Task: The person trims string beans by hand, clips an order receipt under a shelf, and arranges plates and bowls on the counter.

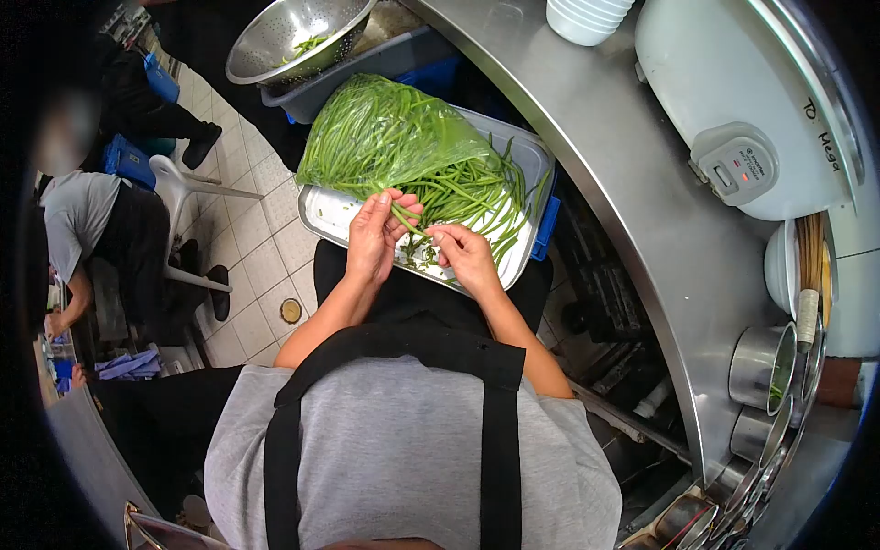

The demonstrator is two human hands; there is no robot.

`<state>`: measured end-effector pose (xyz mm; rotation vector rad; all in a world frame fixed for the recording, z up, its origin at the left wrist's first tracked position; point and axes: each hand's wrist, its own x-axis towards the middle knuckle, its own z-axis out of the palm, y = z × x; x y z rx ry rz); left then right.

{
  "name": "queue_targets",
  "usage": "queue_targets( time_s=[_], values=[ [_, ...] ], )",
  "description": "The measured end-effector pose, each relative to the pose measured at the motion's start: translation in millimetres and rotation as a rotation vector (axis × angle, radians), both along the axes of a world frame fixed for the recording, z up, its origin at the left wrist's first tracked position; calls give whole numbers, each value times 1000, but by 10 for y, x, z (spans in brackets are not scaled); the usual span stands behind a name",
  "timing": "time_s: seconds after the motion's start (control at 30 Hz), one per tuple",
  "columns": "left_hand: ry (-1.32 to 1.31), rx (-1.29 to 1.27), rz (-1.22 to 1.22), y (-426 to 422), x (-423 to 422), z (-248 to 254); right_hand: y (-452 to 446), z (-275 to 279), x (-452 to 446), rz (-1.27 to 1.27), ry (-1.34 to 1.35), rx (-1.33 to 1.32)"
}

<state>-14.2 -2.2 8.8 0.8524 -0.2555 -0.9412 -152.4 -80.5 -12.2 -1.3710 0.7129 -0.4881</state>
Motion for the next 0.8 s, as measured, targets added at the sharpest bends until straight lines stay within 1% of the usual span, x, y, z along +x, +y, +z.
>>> queue_targets(
  time_s=[0.03,0.07,0.17,0.23,0.27,0.3,0.33,0.37,0.4,0.43,0.47,0.5,0.53,0.57,0.6,0.63,0.67,0.7,0.73,0.77,0.8],
  values=[
    [0,1,1,-16,-17,-3,1,17,-16,15,14,-53],
    [0,1,1,-31,-33,-6,20,30,-22,17,8,-203],
    [-46,-7,-3,-44,-82,16,-11,-36,-24,40,49,-356],
    [-103,-22,-5,-11,-147,95,-46,-129,-7,38,-3,-36],
    [-215,7,2,30,-226,145,-88,-154,-10,50,-42,147],
    [-355,-36,-40,59,-267,122,-101,-153,6,61,-79,332],
    [-514,-11,-73,96,-294,179,2,63,54,6,-169,425],
    [-670,17,-111,135,-323,247,45,144,85,-25,-192,499],
    [-630,73,-152,171,-332,266,71,196,90,-64,-214,573],
    [-656,23,-172,176,-327,273,71,214,68,-111,-238,645],
    [-679,-29,-201,172,-319,273,-2,-52,32,-96,-292,713],
    [-699,-83,-237,169,-306,273,-34,-185,3,-39,-178,557],
    [-753,-32,-320,171,-241,335,-45,-269,-15,14,-60,404],
    [-1164,-65,-204,86,-126,396,-34,-344,-57,67,64,255],
    [-1373,-106,-146,-16,11,435,29,-240,-103,100,282,-19],
    [-1416,-10,-210,-92,184,561,89,-349,-145,49,154,-543],
    [-1655,-35,-55,-249,414,582,108,-342,-177,58,216,-623],
    [-1926,11,16,-410,746,632,117,-318,-214,69,279,-701],
    [-2086,-26,166,-577,1005,855,103,-299,-245,93,317,-730],
    [-2183,90,229,-718,1274,1067,72,-290,-280,83,330,-800],
    [-2218,116,268,-875,1595,1178,14,-279,-326,76,340,-872]
  ],
)
